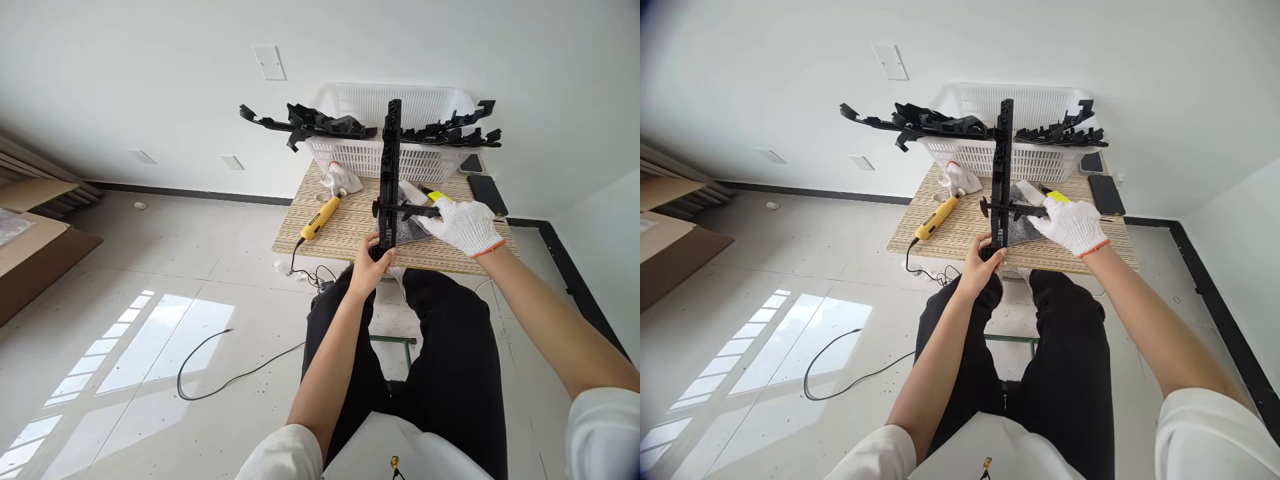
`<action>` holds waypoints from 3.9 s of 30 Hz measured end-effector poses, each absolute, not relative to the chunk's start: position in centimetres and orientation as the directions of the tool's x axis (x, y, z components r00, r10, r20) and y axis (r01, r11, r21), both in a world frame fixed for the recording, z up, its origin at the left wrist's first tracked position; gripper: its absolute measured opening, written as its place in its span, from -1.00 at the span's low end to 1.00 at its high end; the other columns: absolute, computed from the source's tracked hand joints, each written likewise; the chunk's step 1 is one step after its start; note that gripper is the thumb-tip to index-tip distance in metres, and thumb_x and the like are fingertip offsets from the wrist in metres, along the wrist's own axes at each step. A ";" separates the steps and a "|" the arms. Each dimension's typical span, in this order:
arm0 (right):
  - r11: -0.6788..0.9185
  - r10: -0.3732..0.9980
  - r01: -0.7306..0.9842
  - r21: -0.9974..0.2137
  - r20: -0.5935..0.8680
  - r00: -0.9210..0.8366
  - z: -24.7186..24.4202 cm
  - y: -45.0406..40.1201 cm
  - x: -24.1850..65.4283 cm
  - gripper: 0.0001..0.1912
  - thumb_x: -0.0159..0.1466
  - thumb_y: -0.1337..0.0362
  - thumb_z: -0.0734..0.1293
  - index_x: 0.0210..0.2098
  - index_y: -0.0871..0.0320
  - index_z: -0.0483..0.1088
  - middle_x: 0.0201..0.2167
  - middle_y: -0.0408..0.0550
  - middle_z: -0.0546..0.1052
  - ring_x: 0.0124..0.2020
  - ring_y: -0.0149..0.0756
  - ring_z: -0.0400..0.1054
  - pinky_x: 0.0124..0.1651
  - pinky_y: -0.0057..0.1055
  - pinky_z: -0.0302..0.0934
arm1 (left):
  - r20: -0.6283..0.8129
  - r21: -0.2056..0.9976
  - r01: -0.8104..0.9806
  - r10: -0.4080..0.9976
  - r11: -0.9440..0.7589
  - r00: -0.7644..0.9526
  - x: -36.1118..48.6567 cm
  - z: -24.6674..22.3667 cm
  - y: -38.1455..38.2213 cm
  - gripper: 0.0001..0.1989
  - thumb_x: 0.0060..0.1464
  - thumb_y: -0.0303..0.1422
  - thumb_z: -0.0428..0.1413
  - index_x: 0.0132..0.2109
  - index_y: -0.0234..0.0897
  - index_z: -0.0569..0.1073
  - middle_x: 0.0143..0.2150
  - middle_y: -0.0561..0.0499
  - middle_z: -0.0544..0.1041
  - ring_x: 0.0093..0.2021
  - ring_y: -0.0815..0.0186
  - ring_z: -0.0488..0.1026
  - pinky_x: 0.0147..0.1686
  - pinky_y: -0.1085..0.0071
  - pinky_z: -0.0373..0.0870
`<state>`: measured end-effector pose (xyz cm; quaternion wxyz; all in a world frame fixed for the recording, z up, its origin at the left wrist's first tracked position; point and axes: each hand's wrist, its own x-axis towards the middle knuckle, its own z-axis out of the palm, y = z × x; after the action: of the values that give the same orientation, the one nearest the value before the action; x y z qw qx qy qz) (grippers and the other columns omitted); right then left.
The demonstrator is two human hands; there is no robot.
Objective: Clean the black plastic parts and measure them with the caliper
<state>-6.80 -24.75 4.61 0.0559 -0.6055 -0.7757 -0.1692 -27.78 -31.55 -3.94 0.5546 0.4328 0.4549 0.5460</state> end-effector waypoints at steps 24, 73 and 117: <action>0.142 0.935 0.987 -0.071 0.337 -0.110 3.5 -25.8 -8.6 -0.37 0.32 -0.13 0.09 -0.32 0.26 0.55 -0.50 0.17 0.53 -0.43 -0.09 0.39 -0.40 -0.31 -0.04 | -0.021 0.963 -0.269 1.000 0.016 -0.017 -28.6 -3.7 -31.2 -0.52 0.06 -0.25 0.32 0.06 -0.24 0.33 -0.30 0.07 0.48 -0.50 0.46 0.44 -0.49 0.49 0.37; 0.340 0.895 0.922 0.185 0.238 -0.378 2.8 -23.8 -9.8 -0.33 0.27 -0.11 0.03 -0.37 0.27 0.56 -0.59 0.19 0.51 -0.52 -0.16 0.31 -0.42 -0.34 -0.28 | -0.151 0.960 -0.262 0.968 0.095 -0.201 -30.9 -3.7 -31.3 -0.54 0.00 -0.25 0.34 0.00 -0.23 0.38 -0.27 0.06 0.52 -0.41 0.44 0.48 -0.41 0.49 0.34; 0.160 0.944 0.985 0.056 0.282 -0.170 -1.4 -24.6 -10.3 -0.28 0.25 -0.29 0.11 -0.34 0.24 0.55 -0.54 0.13 0.53 -0.40 -0.03 0.46 -0.41 -0.34 -0.15 | -0.152 0.988 -0.021 0.976 0.150 -0.157 -31.1 -2.7 -32.4 -0.49 0.09 -0.21 0.31 0.13 -0.19 0.36 -0.34 0.07 0.55 -0.47 0.32 0.57 -0.52 0.48 0.40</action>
<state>-10.35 -24.60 -1.40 0.0909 -0.6379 -0.7563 -0.1135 -31.12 -32.37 -2.75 0.4976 0.4172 0.5722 0.5009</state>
